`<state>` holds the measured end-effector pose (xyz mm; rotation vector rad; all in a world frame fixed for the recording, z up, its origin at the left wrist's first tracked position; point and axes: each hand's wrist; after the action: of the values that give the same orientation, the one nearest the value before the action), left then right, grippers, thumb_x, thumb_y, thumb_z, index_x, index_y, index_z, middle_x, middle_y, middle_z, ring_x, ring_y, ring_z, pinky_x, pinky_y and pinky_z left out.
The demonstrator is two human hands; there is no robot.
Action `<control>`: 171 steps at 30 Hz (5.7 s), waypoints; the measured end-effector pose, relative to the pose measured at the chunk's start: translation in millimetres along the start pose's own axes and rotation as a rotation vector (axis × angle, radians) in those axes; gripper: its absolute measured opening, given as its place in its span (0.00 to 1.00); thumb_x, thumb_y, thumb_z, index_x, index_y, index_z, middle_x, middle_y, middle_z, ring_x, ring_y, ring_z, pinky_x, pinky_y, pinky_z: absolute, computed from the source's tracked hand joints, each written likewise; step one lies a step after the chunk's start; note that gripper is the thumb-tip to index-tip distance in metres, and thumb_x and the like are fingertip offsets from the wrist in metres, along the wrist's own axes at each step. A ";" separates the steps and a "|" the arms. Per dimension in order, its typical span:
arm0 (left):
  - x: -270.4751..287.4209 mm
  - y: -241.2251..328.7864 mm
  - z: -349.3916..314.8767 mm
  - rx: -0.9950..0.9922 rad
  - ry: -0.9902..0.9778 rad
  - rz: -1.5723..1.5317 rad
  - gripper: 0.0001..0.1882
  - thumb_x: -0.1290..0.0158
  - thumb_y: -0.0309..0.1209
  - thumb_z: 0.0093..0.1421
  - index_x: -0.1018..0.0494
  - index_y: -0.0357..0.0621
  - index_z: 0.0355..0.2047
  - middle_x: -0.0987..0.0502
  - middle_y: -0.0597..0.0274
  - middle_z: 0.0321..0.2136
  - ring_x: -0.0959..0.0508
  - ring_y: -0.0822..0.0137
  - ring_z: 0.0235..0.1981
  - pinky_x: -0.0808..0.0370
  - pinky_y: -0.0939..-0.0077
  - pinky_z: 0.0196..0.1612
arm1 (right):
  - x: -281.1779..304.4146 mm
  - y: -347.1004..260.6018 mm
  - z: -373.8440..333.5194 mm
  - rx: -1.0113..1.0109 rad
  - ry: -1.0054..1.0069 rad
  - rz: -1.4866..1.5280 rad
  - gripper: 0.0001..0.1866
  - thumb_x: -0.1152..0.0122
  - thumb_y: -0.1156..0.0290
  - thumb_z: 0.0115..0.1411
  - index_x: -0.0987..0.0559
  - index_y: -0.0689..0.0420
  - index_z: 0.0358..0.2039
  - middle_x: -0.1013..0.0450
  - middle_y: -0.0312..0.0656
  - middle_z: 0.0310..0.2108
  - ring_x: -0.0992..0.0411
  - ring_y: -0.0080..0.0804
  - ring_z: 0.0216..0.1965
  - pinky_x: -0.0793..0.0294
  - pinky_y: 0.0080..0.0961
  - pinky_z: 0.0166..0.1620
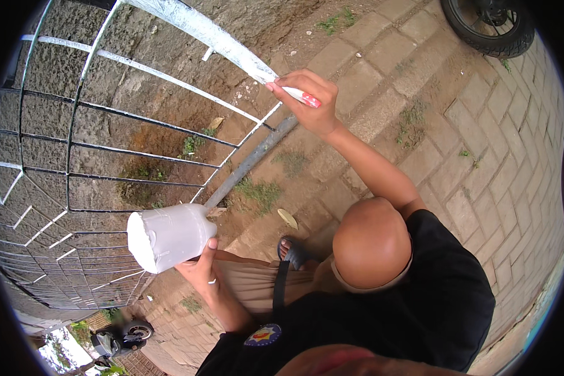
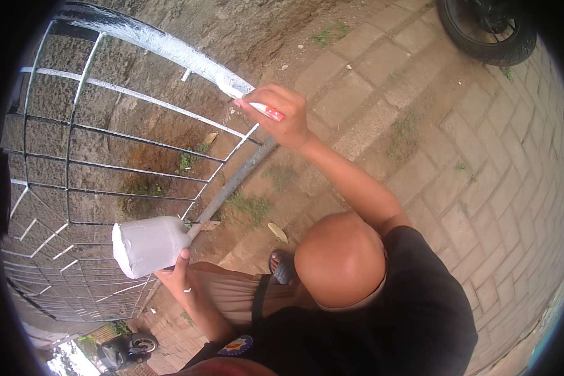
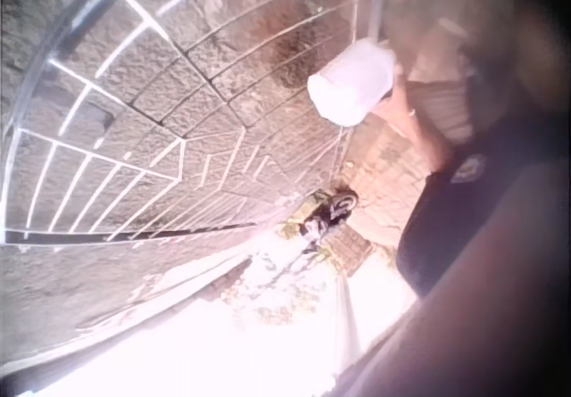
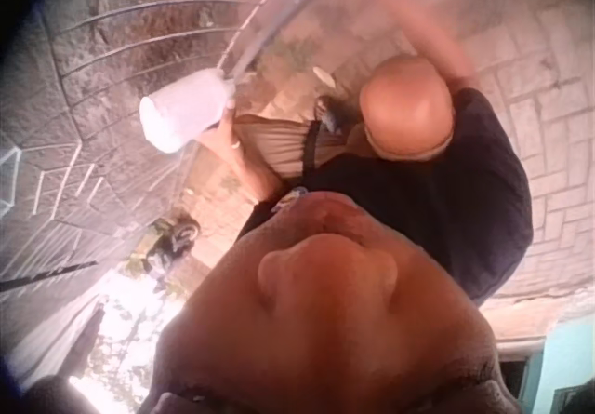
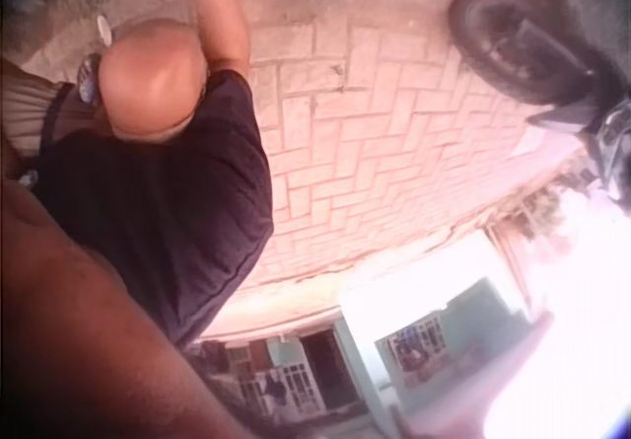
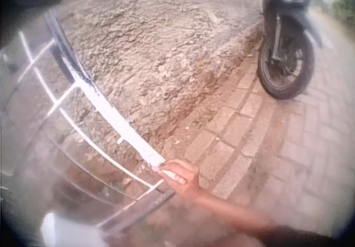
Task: The person paints a metal fence white using a paintbrush and a small container of paint. They repeatedly dip the brush into the container and apply paint to the vertical bars and horizontal rails of the fence.
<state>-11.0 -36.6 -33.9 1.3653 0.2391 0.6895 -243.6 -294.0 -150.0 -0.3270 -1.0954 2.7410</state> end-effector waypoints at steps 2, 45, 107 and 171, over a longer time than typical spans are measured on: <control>-0.7 0.0 2.1 -0.003 0.000 -0.037 0.49 0.26 0.22 0.44 0.40 0.33 0.65 0.26 0.50 0.54 0.22 0.59 0.51 0.24 0.63 0.56 | -5.4 -11.2 7.3 0.100 -0.028 0.092 0.06 0.25 0.76 0.56 0.15 0.63 0.31 0.19 0.43 0.29 0.21 0.28 0.30 0.24 0.21 0.33; 42.7 13.2 84.9 -0.196 -0.339 0.162 0.66 0.22 0.50 0.40 0.49 0.39 0.70 0.39 0.46 0.67 0.29 0.48 0.62 0.28 0.55 0.62 | 2.6 14.0 -71.4 -0.097 -0.137 0.027 0.06 0.28 0.71 0.58 0.16 0.59 0.30 0.19 0.43 0.31 0.21 0.31 0.30 0.25 0.26 0.33; -59.6 -56.4 91.2 -0.043 -0.560 -0.198 0.58 0.23 0.36 0.43 0.45 0.36 0.69 0.36 0.46 0.66 0.31 0.43 0.64 0.34 0.52 0.65 | 19.3 52.8 -110.8 -0.154 -0.055 -0.122 0.06 0.29 0.69 0.60 0.17 0.57 0.30 0.22 0.40 0.28 0.22 0.35 0.28 0.25 0.30 0.31; -40.7 -57.7 95.6 -0.078 -0.486 -0.244 0.51 0.24 0.30 0.44 0.39 0.36 0.65 0.27 0.50 0.58 0.25 0.52 0.57 0.26 0.59 0.60 | 66.4 88.7 -121.1 -0.202 0.132 -0.465 0.06 0.24 0.67 0.54 0.15 0.53 0.27 0.19 0.35 0.27 0.29 0.34 0.28 0.30 0.30 0.32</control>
<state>26.6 -140.6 -77.2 1.3580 -0.0111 0.1510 -282.2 -262.0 -306.3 -0.2379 -1.2329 2.1809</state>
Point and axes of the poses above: each hand's wrist, its own z-axis towards the middle knuckle, its own x-axis out of the back of the hand, y = z × x
